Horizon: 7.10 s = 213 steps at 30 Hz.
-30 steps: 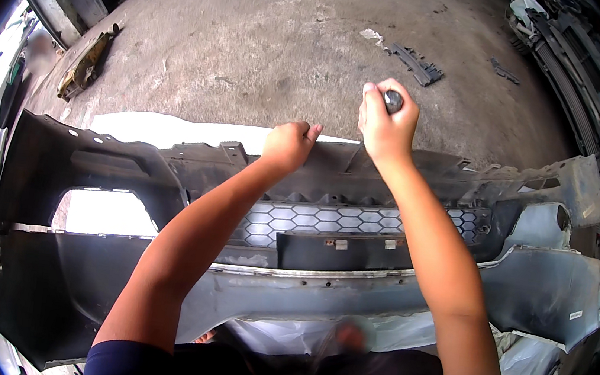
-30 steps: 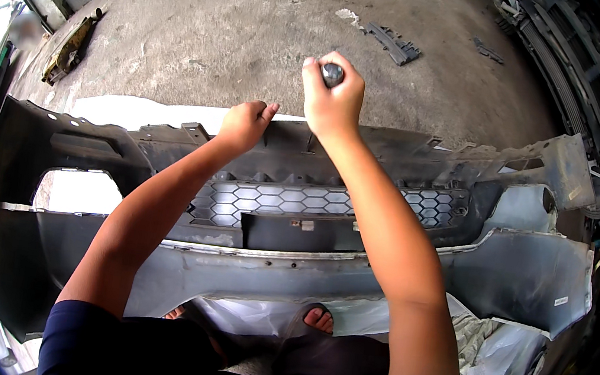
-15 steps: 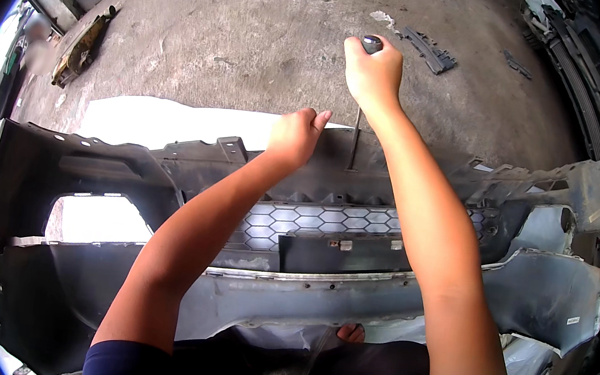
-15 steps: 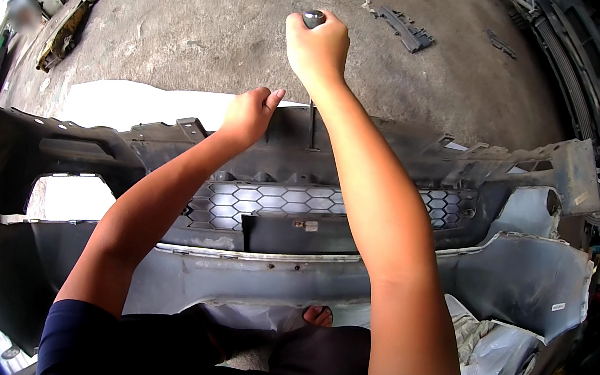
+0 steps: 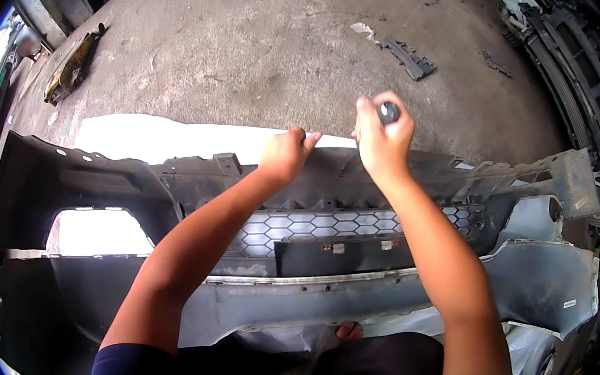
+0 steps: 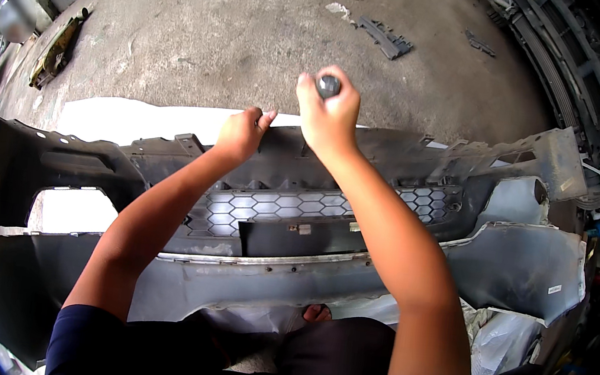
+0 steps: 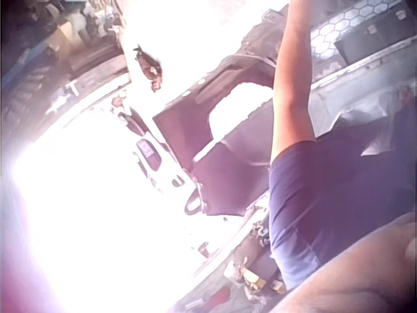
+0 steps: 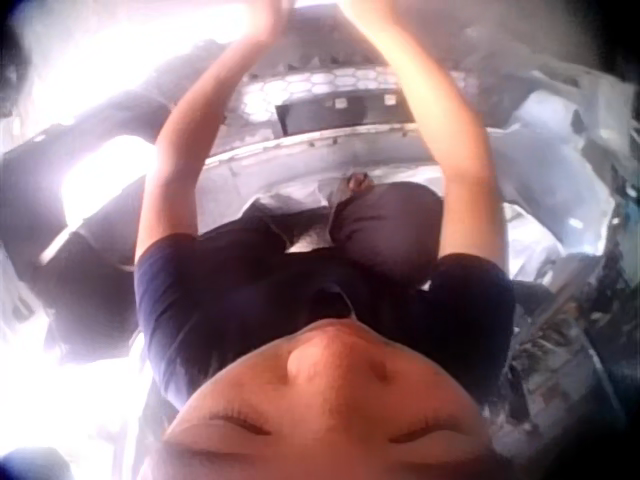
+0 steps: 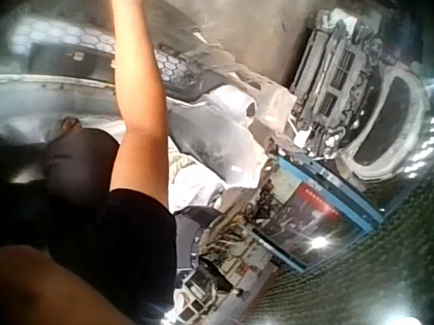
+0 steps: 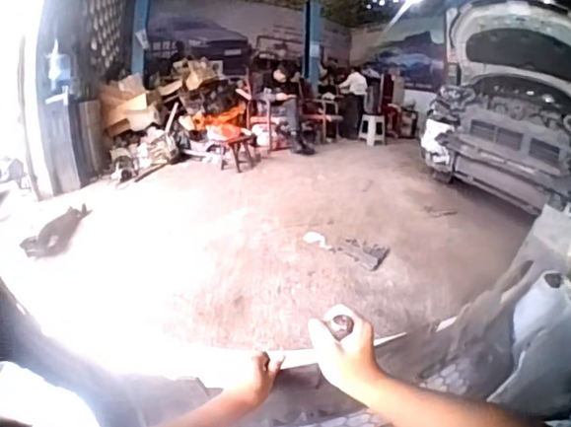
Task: The person uses a screwdriver to pry and separate a black plastic inner panel from the white car bumper. They work along the edges of the panel, using the tool to release clips or fasteners holding the part in place.
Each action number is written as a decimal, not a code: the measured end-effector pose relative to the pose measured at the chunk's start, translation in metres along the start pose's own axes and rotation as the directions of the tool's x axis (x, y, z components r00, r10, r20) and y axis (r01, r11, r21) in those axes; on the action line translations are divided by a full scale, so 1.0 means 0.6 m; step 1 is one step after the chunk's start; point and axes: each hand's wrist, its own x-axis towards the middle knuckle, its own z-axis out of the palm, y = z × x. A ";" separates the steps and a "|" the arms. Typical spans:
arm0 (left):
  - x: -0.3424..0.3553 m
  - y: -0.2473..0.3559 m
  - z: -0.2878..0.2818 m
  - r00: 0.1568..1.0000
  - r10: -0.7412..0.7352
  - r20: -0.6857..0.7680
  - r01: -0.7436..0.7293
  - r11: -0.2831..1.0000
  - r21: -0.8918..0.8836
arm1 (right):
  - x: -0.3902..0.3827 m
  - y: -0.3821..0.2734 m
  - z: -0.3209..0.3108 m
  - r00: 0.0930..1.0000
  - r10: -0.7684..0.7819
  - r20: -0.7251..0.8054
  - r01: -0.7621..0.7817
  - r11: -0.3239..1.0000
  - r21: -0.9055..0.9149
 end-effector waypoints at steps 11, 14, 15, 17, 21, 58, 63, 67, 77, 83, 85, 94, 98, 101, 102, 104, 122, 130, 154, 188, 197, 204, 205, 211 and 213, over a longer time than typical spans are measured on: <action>-0.007 -0.001 -0.005 0.994 0.104 0.015 -0.105 0.988 0.113 | 0.166 -0.154 -0.022 0.551 0.576 0.604 0.534 0.313 -0.785; -0.010 -0.005 -0.005 0.992 0.125 -0.001 -0.124 0.984 0.128 | 0.194 -0.160 0.014 0.251 0.805 0.538 0.598 0.307 -0.740; -0.016 -0.008 0.000 0.985 0.165 -0.050 -0.158 0.979 0.125 | 0.199 -0.155 0.023 0.161 0.862 0.481 0.596 0.303 -0.744; -0.011 -0.012 0.010 0.983 0.155 -0.098 -0.142 0.982 0.128 | 0.216 -0.146 0.037 0.163 0.936 0.312 0.450 0.211 -0.868; -0.013 -0.009 0.016 0.978 0.149 -0.147 -0.138 0.987 0.085 | 0.239 -0.127 0.042 0.157 0.987 0.036 0.205 0.003 -0.979; -0.060 0.006 -0.015 0.935 0.352 -0.035 -0.344 0.928 0.143 | -0.379 -0.080 -0.209 0.709 0.696 0.110 -0.435 0.555 -0.709; -0.069 0.012 -0.018 0.928 0.372 0.021 -0.370 0.912 0.177 | -0.398 -0.067 -0.200 0.672 0.733 0.101 -0.546 0.584 -0.601; -0.082 0.024 -0.020 0.937 0.347 0.044 -0.349 0.917 0.193 | -0.458 -0.022 -0.189 0.849 0.524 0.063 -0.375 0.684 -0.626; -0.083 0.022 -0.014 0.938 0.346 0.015 -0.335 0.898 0.284 | -0.536 0.109 -0.180 0.943 0.333 0.021 -0.242 0.726 -0.644; -0.069 0.019 -0.022 0.964 0.250 0.089 -0.265 0.917 0.297 | -0.429 -0.042 -0.197 0.840 0.535 0.091 -0.336 0.643 -0.689; -0.059 0.013 -0.026 0.973 0.220 0.062 -0.229 0.926 0.300 | -0.333 -0.106 -0.206 0.808 0.550 0.214 -0.284 0.681 -0.675; -0.033 -0.007 -0.008 0.967 0.254 0.034 -0.253 0.926 0.279 | -0.033 -0.289 -0.221 0.557 0.728 0.400 -0.069 0.520 -0.851; -0.031 -0.007 -0.006 0.955 0.297 0.021 -0.292 0.921 0.257 | -0.076 -0.311 -0.195 0.673 0.519 0.528 0.486 0.228 -0.844; -0.034 0.001 -0.008 0.956 0.287 0.060 -0.292 0.922 0.253 | -0.089 -0.285 -0.179 0.641 0.615 0.460 0.491 0.132 -0.861; -0.036 0.002 -0.010 0.954 0.290 0.072 -0.299 0.923 0.243 | -0.089 -0.277 -0.176 0.638 0.619 0.457 0.493 0.128 -0.861; -0.038 0.009 -0.014 0.953 0.298 0.061 -0.304 0.920 0.248 | -0.088 -0.266 -0.169 0.634 0.628 0.451 0.496 0.118 -0.860; -0.040 -0.004 -0.011 0.957 0.289 0.030 -0.288 0.933 0.216 | -0.086 -0.239 -0.145 0.618 0.611 0.494 0.541 0.125 -0.832; -0.038 0.007 -0.018 0.956 0.278 0.091 -0.292 0.925 0.244 | -0.026 -0.229 -0.127 0.553 0.597 0.582 0.658 0.116 -0.744; -0.051 0.030 -0.025 0.974 0.175 0.144 -0.208 0.942 0.265 | -0.121 -0.236 -0.114 0.593 0.581 0.558 0.683 0.004 -0.730; -0.172 0.002 -0.168 0.881 0.445 -0.159 -0.466 0.876 -0.127 | -0.223 -0.199 -0.264 0.686 0.686 0.242 -0.047 0.374 -0.926; -0.396 -0.343 -0.264 0.541 -0.760 -0.360 0.094 0.480 -0.872 | -0.189 -0.181 -0.019 0.462 0.621 0.633 0.167 0.640 -0.750; -0.383 -0.468 -0.247 0.396 -0.915 -0.071 0.358 0.226 -0.906 | -0.160 -0.211 0.083 0.439 0.616 0.654 0.318 0.575 -0.754; -0.374 -0.477 -0.241 0.403 -0.915 -0.035 0.387 0.205 -0.899 | -0.151 -0.226 0.093 0.421 0.664 0.618 0.278 0.554 -0.785; -0.354 -0.476 -0.186 0.485 -0.869 -0.097 0.567 0.397 -0.722 | -0.137 -0.243 0.102 0.484 0.540 0.689 0.449 0.522 -0.725; -0.386 -0.547 -0.163 0.532 -0.779 -0.331 0.561 0.617 -0.551 | -0.133 -0.229 0.105 0.392 0.571 0.721 0.519 0.510 -0.686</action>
